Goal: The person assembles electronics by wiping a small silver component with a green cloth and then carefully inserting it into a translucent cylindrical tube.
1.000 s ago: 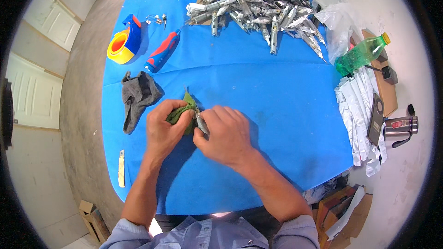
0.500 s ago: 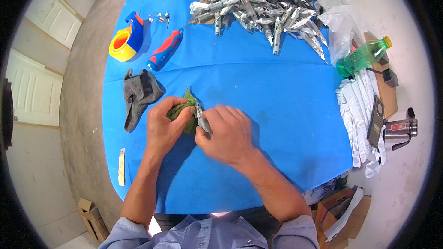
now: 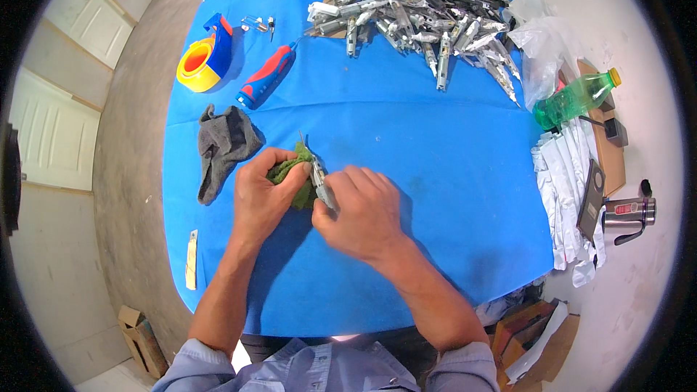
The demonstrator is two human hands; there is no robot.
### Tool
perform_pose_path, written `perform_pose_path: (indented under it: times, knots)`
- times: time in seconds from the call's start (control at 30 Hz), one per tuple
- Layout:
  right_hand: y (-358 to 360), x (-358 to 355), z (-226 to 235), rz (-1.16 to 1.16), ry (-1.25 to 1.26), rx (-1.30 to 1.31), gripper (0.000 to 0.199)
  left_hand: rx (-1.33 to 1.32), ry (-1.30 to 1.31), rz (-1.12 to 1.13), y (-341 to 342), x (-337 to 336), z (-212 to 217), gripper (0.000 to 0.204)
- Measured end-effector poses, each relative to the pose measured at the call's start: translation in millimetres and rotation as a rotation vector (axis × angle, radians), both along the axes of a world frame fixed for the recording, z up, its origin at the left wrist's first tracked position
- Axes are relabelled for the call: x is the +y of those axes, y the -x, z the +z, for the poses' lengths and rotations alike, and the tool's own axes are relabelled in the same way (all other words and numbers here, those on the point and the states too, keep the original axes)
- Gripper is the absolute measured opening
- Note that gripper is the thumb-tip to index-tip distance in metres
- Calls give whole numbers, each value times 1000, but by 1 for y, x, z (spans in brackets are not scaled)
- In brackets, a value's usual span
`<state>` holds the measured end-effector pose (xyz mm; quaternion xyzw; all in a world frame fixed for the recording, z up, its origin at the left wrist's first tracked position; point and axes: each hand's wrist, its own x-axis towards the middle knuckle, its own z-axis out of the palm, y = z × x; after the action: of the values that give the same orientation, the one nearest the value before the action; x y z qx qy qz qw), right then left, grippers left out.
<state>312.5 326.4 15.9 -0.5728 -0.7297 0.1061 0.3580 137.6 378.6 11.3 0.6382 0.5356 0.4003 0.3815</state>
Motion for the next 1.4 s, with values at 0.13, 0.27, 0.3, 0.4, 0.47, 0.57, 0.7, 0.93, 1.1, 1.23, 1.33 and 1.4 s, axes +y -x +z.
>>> perform_pose_path:
  times: [0.13,0.27,0.3,0.4,0.47,0.57,0.7,0.93,1.1,1.23,1.33,1.4]
  knots:
    - [-1,0,-1,-1,3,4,21,-1,-43,-6,2,1,-7,21]
    - [-3,-1,-1,-12,8,3,22,13,-110,-42,1,-2,-2,19]
    - [-4,-1,-1,-15,10,3,23,21,-145,-71,1,-2,0,18]
    - [-7,-3,3,5,69,4,27,28,-207,-150,3,-2,1,18]
    - [-12,-4,5,44,95,-3,29,11,-196,-197,4,-3,3,18]
    - [-15,-6,9,87,136,-21,33,29,-141,-246,8,-7,8,18]
    - [-20,-9,8,124,178,-20,37,34,-178,-287,7,-11,8,19]
    - [-18,-14,5,127,125,6,39,22,-180,-407,4,-20,16,18]
    - [-14,-19,13,116,180,25,46,12,-201,-473,6,-24,19,16]
    - [-10,-22,10,73,188,67,47,54,-254,-480,7,-25,14,16]
    - [-4,-24,8,45,168,64,46,64,-293,-429,8,-23,5,16]
    - [-6,-27,2,27,131,53,46,48,-330,-379,6,-20,-2,16]
